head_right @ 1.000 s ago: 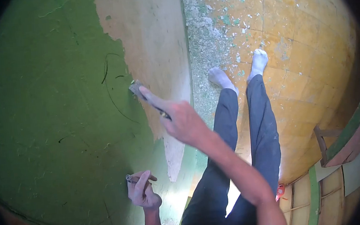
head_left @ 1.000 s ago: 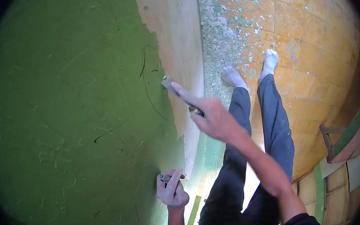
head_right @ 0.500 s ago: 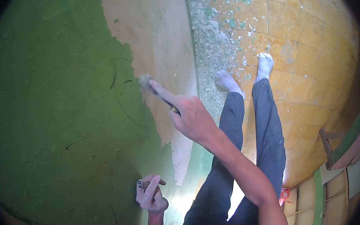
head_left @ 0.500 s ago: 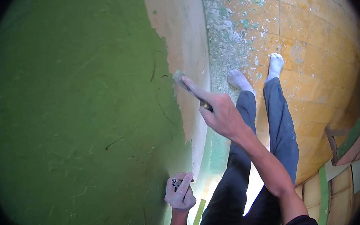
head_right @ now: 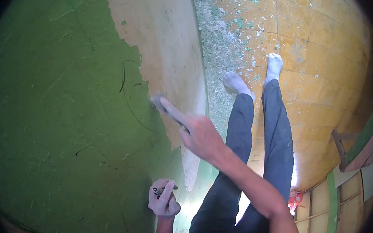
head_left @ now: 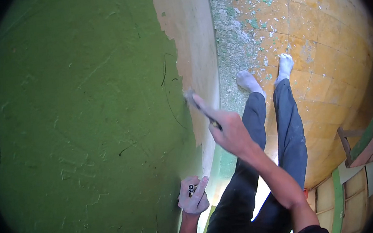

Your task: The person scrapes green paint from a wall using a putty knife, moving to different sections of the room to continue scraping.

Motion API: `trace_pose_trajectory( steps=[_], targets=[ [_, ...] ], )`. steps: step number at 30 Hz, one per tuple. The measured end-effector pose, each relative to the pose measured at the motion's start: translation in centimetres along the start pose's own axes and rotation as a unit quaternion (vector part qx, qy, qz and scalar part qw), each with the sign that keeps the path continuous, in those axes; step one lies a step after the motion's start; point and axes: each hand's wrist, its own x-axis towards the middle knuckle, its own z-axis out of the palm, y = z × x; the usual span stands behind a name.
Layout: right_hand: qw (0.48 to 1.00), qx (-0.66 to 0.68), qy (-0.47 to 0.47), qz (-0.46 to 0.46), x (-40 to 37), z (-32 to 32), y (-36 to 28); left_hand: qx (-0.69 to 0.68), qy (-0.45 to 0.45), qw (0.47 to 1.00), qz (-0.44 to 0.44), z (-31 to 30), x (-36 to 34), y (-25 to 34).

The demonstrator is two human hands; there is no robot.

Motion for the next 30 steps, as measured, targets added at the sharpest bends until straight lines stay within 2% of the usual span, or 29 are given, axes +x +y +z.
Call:
trace_pose_trajectory(
  steps=[3,8,11,12,15,18,21,24,27,29,30],
  targets=[
    [0.997,-0.073,0.001,0.012,4.3,-1.6,-0.9,0.000,0.004,1.000,-0.009,0.4,-0.2,-0.1],
    [0.999,-0.007,-0.024,0.019,0.1,-0.1,-0.2,0.004,-0.007,1.000,-0.015,-0.1,-0.5,-0.1],
    [0.998,-0.050,0.017,-0.030,5.2,-2.6,-2.0,0.017,0.002,1.000,-0.007,0.2,-0.2,0.0],
    [0.998,-0.059,0.009,-0.021,6.4,-3.0,-2.3,0.018,-0.002,1.000,-0.002,0.3,-0.2,0.0],
    [1.000,-0.011,0.006,-0.012,2.6,-1.1,-1.7,0.021,-0.006,1.000,0.001,0.1,-0.4,-0.1],
    [0.999,-0.040,-0.001,-0.013,2.4,-1.6,-1.8,0.018,-0.009,1.000,-0.008,-0.2,-0.3,0.1],
    [0.999,-0.051,0.012,-0.002,8.5,-4.4,-4.1,0.025,-0.007,1.000,-0.012,0.2,-0.3,0.0],
    [0.998,0.009,0.026,-0.052,3.9,-1.9,-1.8,0.027,-0.010,1.000,-0.001,0.0,0.0,-0.3],
    [0.997,-0.012,0.022,-0.067,3.0,-2.0,-1.5,0.018,-0.015,1.000,-0.005,-0.3,-0.3,0.0],
    [0.999,-0.004,0.001,-0.031,7.2,-4.4,-2.8,0.023,-0.009,1.000,-0.010,0.1,-0.4,0.0],
    [0.999,-0.047,-0.022,0.016,8.8,-5.6,-4.4,0.031,-0.008,0.999,-0.006,0.1,-0.3,-0.1]
  ],
)
